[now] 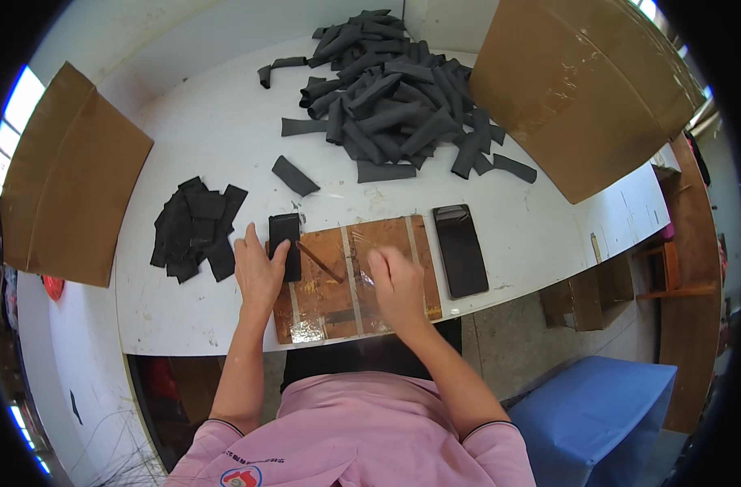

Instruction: Manually inspecting and trimming small foam or rubber components on a production line workbench.

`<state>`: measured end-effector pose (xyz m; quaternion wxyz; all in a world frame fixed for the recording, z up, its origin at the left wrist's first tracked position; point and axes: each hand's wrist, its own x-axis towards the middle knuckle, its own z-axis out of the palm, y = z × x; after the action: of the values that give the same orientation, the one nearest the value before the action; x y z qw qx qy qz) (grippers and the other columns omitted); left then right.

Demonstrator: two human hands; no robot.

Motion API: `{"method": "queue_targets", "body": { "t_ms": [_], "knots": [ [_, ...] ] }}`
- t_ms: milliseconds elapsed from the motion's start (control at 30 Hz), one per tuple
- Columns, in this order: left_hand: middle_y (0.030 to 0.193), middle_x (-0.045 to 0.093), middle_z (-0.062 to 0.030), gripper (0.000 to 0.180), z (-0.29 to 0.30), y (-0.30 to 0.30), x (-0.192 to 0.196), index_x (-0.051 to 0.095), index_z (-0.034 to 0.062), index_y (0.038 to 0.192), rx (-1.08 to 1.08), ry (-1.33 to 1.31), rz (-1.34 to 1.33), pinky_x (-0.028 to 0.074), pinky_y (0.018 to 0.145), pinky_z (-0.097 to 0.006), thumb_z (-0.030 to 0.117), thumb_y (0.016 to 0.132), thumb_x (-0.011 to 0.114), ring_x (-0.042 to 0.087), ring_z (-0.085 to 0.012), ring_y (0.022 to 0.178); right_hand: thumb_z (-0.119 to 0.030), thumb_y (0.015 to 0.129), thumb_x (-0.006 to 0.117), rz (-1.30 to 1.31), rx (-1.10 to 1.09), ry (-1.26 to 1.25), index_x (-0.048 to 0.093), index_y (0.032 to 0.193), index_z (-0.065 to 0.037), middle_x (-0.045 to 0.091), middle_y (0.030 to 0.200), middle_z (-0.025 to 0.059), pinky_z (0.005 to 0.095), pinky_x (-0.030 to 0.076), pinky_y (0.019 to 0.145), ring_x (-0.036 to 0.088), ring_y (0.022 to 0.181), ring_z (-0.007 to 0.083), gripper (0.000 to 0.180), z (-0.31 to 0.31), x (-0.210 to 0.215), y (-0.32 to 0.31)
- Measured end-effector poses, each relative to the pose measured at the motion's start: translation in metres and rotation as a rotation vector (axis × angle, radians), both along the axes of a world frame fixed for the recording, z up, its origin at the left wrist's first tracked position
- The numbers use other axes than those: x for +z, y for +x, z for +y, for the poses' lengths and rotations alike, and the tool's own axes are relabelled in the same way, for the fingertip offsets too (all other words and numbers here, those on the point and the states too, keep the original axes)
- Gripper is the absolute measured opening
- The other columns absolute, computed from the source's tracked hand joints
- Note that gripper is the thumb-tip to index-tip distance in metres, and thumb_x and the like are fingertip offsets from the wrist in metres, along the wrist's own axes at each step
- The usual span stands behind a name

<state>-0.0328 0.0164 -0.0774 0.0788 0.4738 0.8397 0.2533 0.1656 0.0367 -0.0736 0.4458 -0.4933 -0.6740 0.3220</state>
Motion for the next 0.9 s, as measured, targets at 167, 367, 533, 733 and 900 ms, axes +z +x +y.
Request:
{"method": "queue_targets", "body": {
  "t_ms": [167, 367, 533, 733, 900],
  "knots": [
    [0.092, 0.05, -0.022, 0.05, 0.032, -0.021, -0.011, 0.049, -0.0043, 0.104, -0.046, 0.108, 0.107, 0.043, 0.069, -0.037, 0.025, 0.068, 0.067, 0.052, -0.0342, 0.083, -0.013, 0.084, 0.05, -0.051, 0.044, -0.108, 0.056, 0.075, 0.001, 0.05, 0.053, 0.0054, 0.0249, 0.038, 0.045, 0.049, 0.048, 0.0113, 0.018, -0.047, -0.026, 0.017],
    [0.061, 0.054, -0.0156, 0.016, 0.039, -0.044, -0.043, 0.055, -0.0021, 0.069, -0.248, 0.184, 0.025, 0.043, 0.056, -0.037, 0.011, 0.065, 0.064, 0.054, -0.031, 0.058, -0.016, 0.08, 0.053, -0.216, 0.098, 0.008, 0.055, 0.073, -0.002, 0.054, 0.063, 0.013, 0.0358, 0.04, 0.051, 0.054, 0.057, 0.028, 0.016, -0.047, -0.031, 0.011],
    [0.054, 0.049, -0.0028, 0.009, 0.002, -0.034, -0.005, 0.049, -0.0001, 0.073, 0.007, 0.426, -0.875, 0.033, 0.038, -0.021, 0.004, 0.077, 0.056, 0.046, -0.007, 0.046, -0.019, 0.079, 0.053, -0.251, 0.126, 0.039, 0.054, 0.069, -0.004, 0.053, 0.063, 0.0117, 0.0385, 0.039, 0.052, 0.053, 0.059, 0.0297, 0.018, -0.049, -0.032, 0.01],
    [0.076, 0.053, -0.0042, 0.027, -0.067, 0.004, 0.025, 0.045, 0.0014, 0.108, 0.229, 0.613, -1.641, 0.028, 0.038, -0.017, -0.002, 0.081, 0.045, 0.036, -0.0054, 0.045, -0.031, 0.072, 0.063, -0.07, 0.425, -0.234, 0.05, 0.098, -0.004, 0.053, 0.081, 0.012, 0.0332, 0.042, 0.06, 0.053, 0.067, 0.0249, 0.04, -0.058, -0.001, 0.015],
    [0.08, 0.053, -0.0036, 0.022, -0.083, 0.049, 0.024, 0.046, -0.0007, 0.105, 0.193, 0.449, -1.908, 0.033, 0.043, -0.017, 0.001, 0.083, 0.044, 0.039, -0.0055, 0.051, -0.038, 0.06, 0.074, 0.223, 0.534, -0.327, 0.028, 0.125, -0.002, 0.038, 0.115, 0.0153, 0.0321, 0.044, 0.075, 0.05, 0.093, 0.0194, 0.087, -0.076, 0.015, -0.006]
  ]
}}
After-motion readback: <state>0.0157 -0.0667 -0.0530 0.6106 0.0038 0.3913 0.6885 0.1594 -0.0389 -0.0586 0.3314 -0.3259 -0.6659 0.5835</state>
